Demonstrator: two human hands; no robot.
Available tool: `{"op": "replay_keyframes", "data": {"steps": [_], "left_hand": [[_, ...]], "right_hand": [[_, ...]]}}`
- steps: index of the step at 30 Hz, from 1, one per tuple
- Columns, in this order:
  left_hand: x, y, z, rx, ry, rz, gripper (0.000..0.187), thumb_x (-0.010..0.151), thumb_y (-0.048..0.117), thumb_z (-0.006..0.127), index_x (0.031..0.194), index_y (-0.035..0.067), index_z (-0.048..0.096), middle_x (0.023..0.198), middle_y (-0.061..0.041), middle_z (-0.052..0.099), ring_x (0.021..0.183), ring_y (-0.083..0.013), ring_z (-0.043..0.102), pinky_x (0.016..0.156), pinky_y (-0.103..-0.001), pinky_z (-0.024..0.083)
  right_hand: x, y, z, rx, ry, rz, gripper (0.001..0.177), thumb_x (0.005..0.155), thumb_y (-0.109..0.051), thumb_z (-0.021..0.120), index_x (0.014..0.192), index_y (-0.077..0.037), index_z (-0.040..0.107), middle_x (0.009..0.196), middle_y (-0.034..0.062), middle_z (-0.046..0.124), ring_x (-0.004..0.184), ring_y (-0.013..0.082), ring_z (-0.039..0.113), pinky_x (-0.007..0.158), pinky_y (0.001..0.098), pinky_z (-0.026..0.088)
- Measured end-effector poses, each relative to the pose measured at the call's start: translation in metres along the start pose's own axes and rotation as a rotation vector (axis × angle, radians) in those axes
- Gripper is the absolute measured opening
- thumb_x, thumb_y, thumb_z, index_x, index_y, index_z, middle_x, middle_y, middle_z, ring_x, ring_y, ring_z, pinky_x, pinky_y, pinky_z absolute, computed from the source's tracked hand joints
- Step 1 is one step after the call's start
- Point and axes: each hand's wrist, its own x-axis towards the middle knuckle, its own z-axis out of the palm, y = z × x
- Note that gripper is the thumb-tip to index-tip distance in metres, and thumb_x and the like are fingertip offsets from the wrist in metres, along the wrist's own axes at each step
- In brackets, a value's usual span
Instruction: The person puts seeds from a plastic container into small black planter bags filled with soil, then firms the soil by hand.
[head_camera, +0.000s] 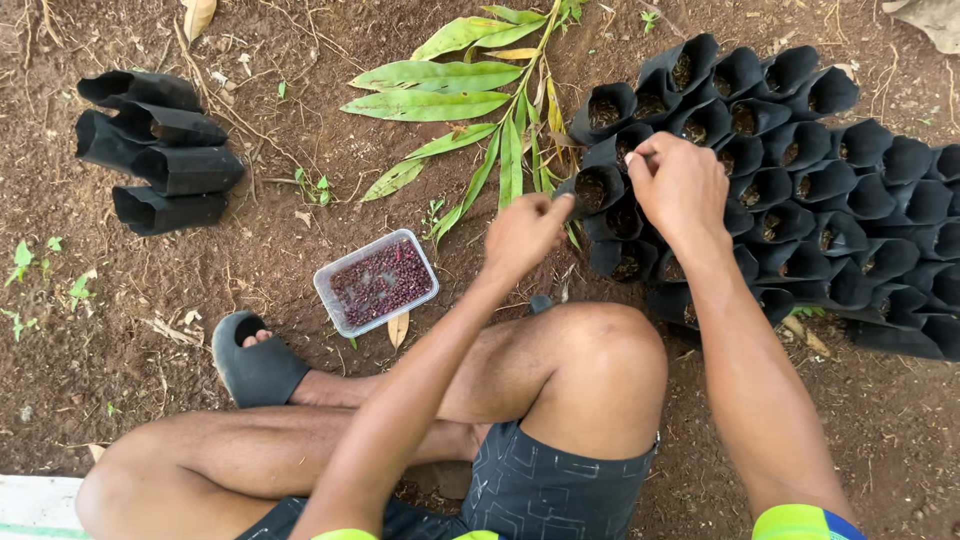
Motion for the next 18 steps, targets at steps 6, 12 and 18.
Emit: {"op": "replay_keyframes", "data": {"steps": [6,12,18], "left_hand": [[-0.042,-0.03,-0.076,0.005,0.177,-0.001,0.035,0.089,0.033,0.053,0.107,0.004,0.06,0.076,-0.012,0.068,0.085,-0.0333,0.067,0.081,-0.046,0.048],[-0.065,-0.094,-0.161,0.182,0.35,-0.124,0.026,0.082,0.024,0.053,0.107,0.02,0.058,0.066,-0.004,0.064,0.082,-0.0325,0.065,0.082,-0.045,0.047],[-0.058,-0.141,-0.193,0.108,0.471,-0.138,0.025,0.082,0.021,0.053,0.106,0.021,0.058,0.065,-0.005,0.064,0.076,-0.0306,0.065,0.079,-0.045,0.048]], "right_hand": [[-0.015,-0.034,-0.021,0.176,0.107,-0.298,0.017,0.087,-0.01,0.063,0.103,-0.013,0.068,0.072,0.003,0.066,0.072,0.029,0.065,0.068,0.0444,0.051],[-0.005,-0.118,-0.01,0.069,0.156,-0.678,0.025,0.081,-0.02,0.071,0.106,-0.019,0.066,0.093,0.0032,0.065,0.088,0.0231,0.064,0.074,0.0392,0.052],[0.027,-0.247,0.04,0.077,-0.043,-0.894,0.016,0.086,-0.021,0.062,0.097,-0.013,0.07,0.084,0.0126,0.068,0.081,0.0333,0.067,0.07,0.0429,0.052]]}}
